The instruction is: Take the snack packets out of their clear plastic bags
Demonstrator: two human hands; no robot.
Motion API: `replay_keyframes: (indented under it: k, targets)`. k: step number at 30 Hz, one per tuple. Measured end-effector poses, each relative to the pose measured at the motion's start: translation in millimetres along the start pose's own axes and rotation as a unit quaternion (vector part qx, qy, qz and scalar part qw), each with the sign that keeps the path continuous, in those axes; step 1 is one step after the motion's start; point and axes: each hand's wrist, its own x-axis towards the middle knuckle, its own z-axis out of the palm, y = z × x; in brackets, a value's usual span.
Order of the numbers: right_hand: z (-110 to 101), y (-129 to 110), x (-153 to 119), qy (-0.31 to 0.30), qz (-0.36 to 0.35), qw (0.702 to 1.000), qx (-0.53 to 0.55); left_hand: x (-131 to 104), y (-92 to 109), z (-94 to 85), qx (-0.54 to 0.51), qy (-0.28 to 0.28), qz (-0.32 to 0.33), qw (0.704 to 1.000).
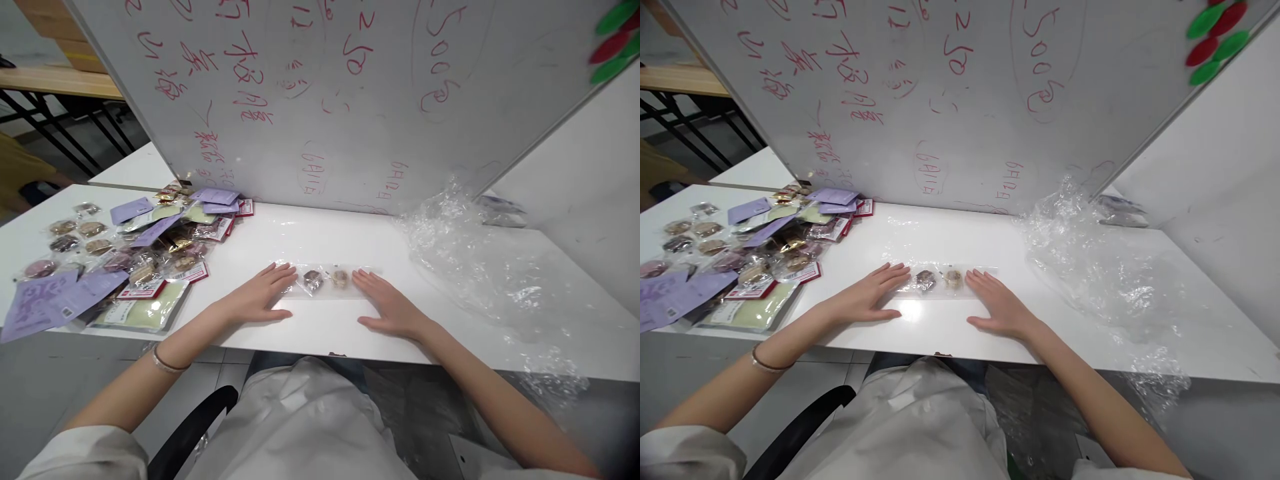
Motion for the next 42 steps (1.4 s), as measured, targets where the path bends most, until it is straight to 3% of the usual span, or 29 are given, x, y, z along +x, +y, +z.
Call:
replay_keyframes:
  k: [2, 8, 11, 13, 15, 17, 20, 22, 24, 26, 29, 32, 34, 36, 38, 40, 42]
  targets:
    - [-2, -2, -8, -0.014, 0.007, 1.000, 0.021, -4, 3, -6.1, -0.023, -0.024, -0.020, 0.999]
    - [-21, -1, -2, 0.060, 0.163, 0.975, 0.139, 3, -6, -17.6, -0.163, 0.067, -0.156, 0.972]
    - [-25, 4, 19, 0.007, 0.260, 0.956, 0.137, 17, -14, -12.8, -0.149, 0.085, -0.231, 0.958]
    - [-19, 6, 32, -0.012, 0.287, 0.955, 0.069, 25, -16, -7.4, -0.091, 0.092, -0.241, 0.962]
    - [-11, 4, 37, 0.039, 0.266, 0.963, -0.026, 29, -15, -4.0, -0.028, 0.110, -0.189, 0.975]
    - [-5, 0, 35, 0.093, 0.181, 0.976, -0.078, 27, -9, -3.9, -0.001, 0.085, -0.099, 0.991]
    - [0, -9, 22, 0.045, 0.011, 0.998, -0.042, 17, 6, -7.6, -0.008, -0.018, -0.003, 1.000]
    - [1, -12, 15, 0.007, -0.040, 0.999, -0.007, 12, 15, -10.3, -0.007, -0.042, 0.003, 0.999]
    - [-1, -12, 13, 0.005, -0.010, 1.000, 0.011, 11, 21, -13.8, -0.001, -0.045, -0.031, 0.999]
    - [-5, -7, 19, 0.001, 0.063, 0.998, 0.016, 17, 19, -19.3, 0.004, -0.054, -0.085, 0.995]
    - [-16, 8, 44, -0.021, 0.179, 0.983, 0.031, 37, 5, -28.9, -0.018, -0.053, -0.155, 0.986]
    - [-19, 23, 76, -0.061, 0.232, 0.970, 0.037, 61, -11, -31.1, -0.026, -0.023, -0.180, 0.983]
    - [-14, 27, 88, -0.034, 0.236, 0.971, -0.034, 71, -15, -26.2, 0.035, 0.019, -0.170, 0.985]
    - [-5, 24, 88, 0.038, 0.210, 0.970, -0.121, 73, -12, -18.4, 0.116, 0.047, -0.140, 0.982]
    - [5, 16, 76, 0.080, 0.151, 0.974, -0.151, 68, -1, -10.1, 0.160, 0.031, -0.118, 0.980]
    - [14, 8, 60, 0.070, 0.090, 0.985, -0.131, 60, 14, -2.9, 0.160, 0.004, -0.140, 0.977]
    - [21, 3, 50, 0.051, 0.075, 0.990, -0.107, 55, 29, 3.3, 0.146, 0.001, -0.182, 0.972]
